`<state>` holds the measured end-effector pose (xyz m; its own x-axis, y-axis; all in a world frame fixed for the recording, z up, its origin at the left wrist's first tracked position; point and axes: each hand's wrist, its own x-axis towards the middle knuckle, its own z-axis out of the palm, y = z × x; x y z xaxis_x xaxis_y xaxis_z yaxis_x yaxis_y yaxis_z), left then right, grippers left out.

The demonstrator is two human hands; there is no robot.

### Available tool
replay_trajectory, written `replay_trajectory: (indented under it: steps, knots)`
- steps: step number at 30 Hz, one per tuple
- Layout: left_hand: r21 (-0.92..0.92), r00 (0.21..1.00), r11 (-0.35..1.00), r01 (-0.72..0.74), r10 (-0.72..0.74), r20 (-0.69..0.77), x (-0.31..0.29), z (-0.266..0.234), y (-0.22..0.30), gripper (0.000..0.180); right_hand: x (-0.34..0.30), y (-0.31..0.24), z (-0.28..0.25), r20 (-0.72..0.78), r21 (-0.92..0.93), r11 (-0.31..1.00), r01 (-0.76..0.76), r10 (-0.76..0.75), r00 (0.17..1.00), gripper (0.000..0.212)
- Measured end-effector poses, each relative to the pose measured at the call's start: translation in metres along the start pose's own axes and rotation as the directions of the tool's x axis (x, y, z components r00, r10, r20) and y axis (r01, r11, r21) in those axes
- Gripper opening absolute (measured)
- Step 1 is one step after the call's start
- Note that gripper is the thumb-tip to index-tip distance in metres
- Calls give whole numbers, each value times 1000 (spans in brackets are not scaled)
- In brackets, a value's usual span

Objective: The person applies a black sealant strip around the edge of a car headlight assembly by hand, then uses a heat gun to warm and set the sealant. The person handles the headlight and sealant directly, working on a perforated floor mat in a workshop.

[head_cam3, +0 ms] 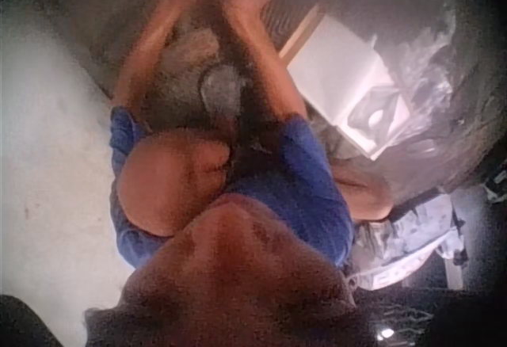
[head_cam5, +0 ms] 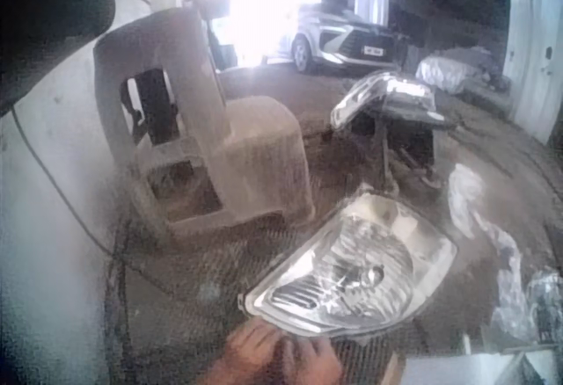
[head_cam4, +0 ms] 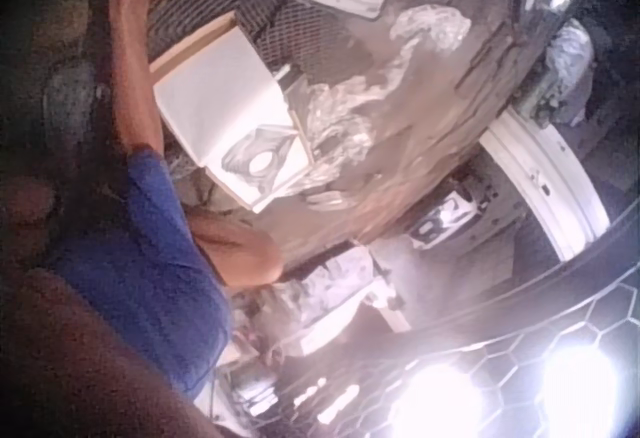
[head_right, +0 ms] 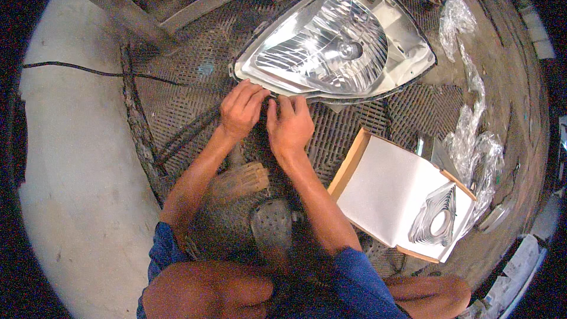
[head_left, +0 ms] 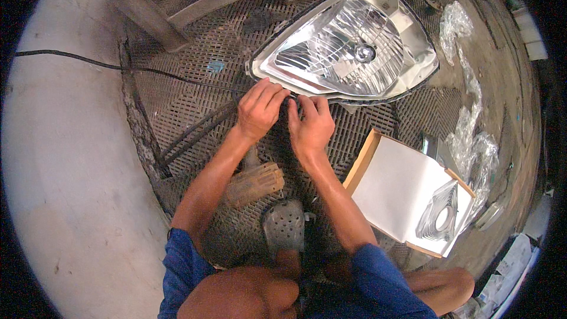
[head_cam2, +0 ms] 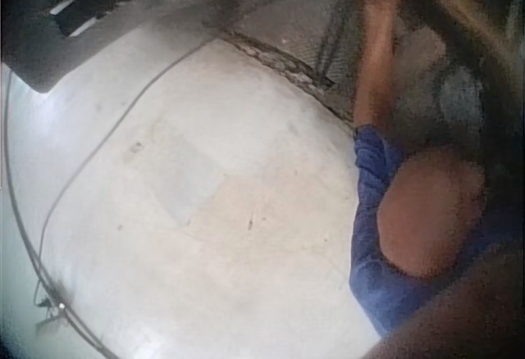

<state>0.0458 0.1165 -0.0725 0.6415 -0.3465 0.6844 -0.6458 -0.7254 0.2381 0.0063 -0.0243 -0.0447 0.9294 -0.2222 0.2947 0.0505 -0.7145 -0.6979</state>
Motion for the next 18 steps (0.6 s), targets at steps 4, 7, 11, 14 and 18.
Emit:
replay_trajectory:
  steps: [4,7,11,14,18]
  knots:
    - [-33,999,999,42,-43,-10,5,0,8,22,1,3,3,-67,43,999,23,-21,998,11]
    - [-32,998,998,55,-55,-12,5,-2,9,22,3,5,5,-62,47,998,40,-37,997,10]
    - [-37,999,998,47,-47,-11,5,-4,9,23,8,7,-1,-1,53,996,65,-66,998,9]
    - [-52,999,997,53,-54,-8,3,-4,9,23,15,1,-6,103,-66,993,95,-88,991,13]
    - [-68,998,996,63,-63,-3,3,-4,7,22,25,2,-11,212,-147,978,151,-117,970,18]
